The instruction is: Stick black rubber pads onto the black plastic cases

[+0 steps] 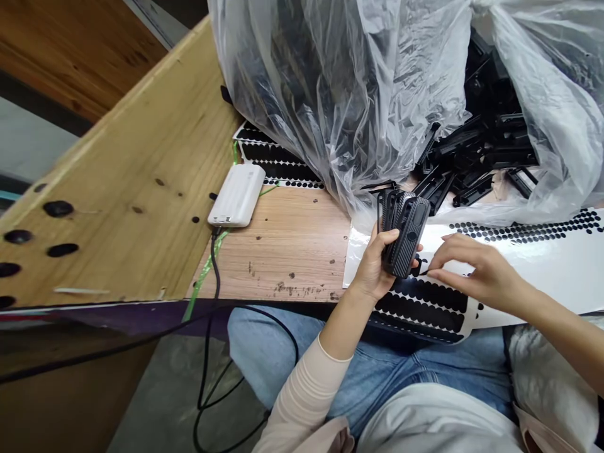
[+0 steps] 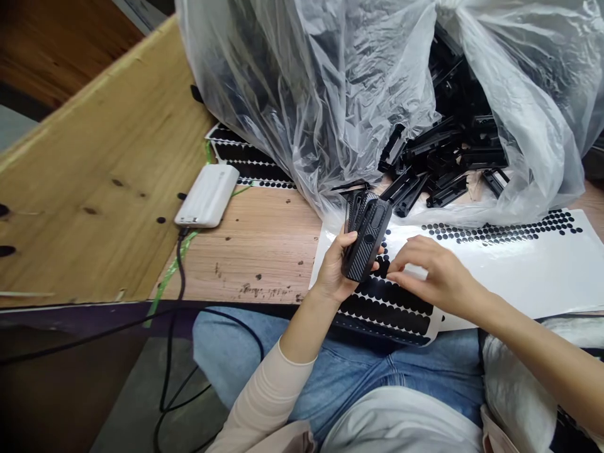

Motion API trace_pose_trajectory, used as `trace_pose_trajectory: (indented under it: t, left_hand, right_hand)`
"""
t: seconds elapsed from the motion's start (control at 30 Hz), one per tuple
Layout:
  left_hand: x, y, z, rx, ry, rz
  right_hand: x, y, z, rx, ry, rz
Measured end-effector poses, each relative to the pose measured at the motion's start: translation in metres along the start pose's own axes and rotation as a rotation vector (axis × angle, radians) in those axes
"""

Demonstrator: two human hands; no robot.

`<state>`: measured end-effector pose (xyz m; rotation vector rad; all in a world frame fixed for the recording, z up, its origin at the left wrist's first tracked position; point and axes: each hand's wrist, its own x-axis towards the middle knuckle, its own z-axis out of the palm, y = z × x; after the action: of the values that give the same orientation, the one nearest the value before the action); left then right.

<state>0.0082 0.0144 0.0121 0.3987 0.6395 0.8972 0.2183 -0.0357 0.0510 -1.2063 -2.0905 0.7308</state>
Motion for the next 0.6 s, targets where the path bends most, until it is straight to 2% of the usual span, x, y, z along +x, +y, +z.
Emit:
trace_pose_trajectory:
  t: [0.13, 0.23, 0.37, 0.6]
  left_hand:
    - [-0.001, 0.000, 0.000, 0.009, -0.039, 0.012]
    - [-0.002, -0.001, -0.001, 0.022, -0.054, 0.005]
    - [-0.002, -0.002, -0.002, 0.029, -0.053, 0.002]
    - [-0.002, -0.002, -0.003, 0.044, -0.066, 0.000]
  right_hand:
    - [0.025, -0.012, -0.025, 0.415, 0.244, 0.366]
    - [0.044, -0.009, -0.032, 0.533, 0.239, 0.500]
    - [0.055, -0.008, -0.028, 0.553, 0.175, 0.501]
    - [0.054, -0.010, -0.026, 0.534, 0.147, 0.475]
